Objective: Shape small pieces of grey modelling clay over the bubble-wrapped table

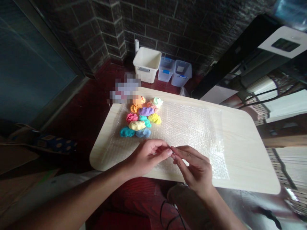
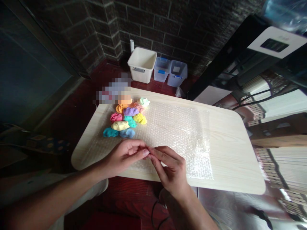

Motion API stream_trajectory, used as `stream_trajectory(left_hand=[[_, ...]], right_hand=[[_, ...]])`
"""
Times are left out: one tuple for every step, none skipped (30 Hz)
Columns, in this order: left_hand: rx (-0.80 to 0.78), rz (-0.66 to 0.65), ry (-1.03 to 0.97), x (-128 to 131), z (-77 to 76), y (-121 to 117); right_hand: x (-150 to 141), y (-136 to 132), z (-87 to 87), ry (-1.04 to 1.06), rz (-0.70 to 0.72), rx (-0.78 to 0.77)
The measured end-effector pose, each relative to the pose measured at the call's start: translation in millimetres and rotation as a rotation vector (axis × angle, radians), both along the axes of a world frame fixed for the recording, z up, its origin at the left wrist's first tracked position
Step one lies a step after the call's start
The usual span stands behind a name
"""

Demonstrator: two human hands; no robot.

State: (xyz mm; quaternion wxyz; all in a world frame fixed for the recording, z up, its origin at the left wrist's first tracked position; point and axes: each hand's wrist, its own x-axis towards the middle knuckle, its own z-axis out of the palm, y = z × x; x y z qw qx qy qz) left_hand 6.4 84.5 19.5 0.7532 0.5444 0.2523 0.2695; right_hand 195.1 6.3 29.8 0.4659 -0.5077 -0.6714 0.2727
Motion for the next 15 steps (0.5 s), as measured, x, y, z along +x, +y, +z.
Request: stream_trajectory(left_hand=[[-0.008,-0.006,0.004,-0.4,-0.1,0.1],[-0.011,-0.013,0.011,-0.9,0.1,0.5],[-0.011,-0.018,0.019,-1.4,0.5,1.1],[-0.008,-0.024,0.027,-2.0,1.3,1.8],[-0.004,-0.030,0.031,-2.5,2.2,2.5],[-0.001,-0.035,0.030,-2.8,3.3,3.2],[0.000,-0.041,0.025,-2.9,4.3,3.6],[-0.003,-0.051,0.019,-2.8,5.0,3.8],[-0.006,-0.061,0.014,-2.6,5.5,3.8],[-0.008,-0.061,0.014,-2.2,5.5,3.7],[-0.006,-0.050,0.022,-1.8,5.0,3.6],[-0.001,-0.027,0.036,-1.5,4.2,3.5],[0.007,0.004,0.050,-1.2,3.1,3.5],[0.015,0.037,0.061,-1.0,1.9,3.8],[0.022,0.065,0.066,-1.0,0.8,4.3]], right_hand=[[0.0,0.1,0.2,-0.005,0.004,0.001],[-0.3,0.3,0.7,0.003,0.006,-0.013],[-0.9,0.5,1.4,0.025,0.008,-0.044],[-1.8,0.7,2.3,0.063,0.011,-0.090],[-3.0,1.0,3.3,0.114,0.013,-0.147],[-4.3,1.3,4.2,0.176,0.013,-0.211],[-5.7,1.7,4.8,0.242,0.012,-0.275],[-7.0,2.0,5.0,0.309,0.006,-0.332],[-8.0,2.4,4.6,0.374,-0.006,-0.375],[-8.5,2.7,3.7,0.432,-0.019,-0.408],[-8.5,3.1,2.3,0.474,-0.032,-0.428],[-8.0,3.5,0.8,0.499,-0.047,-0.439],[-7.1,3.9,-0.7,0.503,-0.062,-0.445],[-5.9,4.5,-2.0,0.491,-0.079,-0.448],[-4.6,5.2,-2.9,0.473,-0.094,-0.452]])
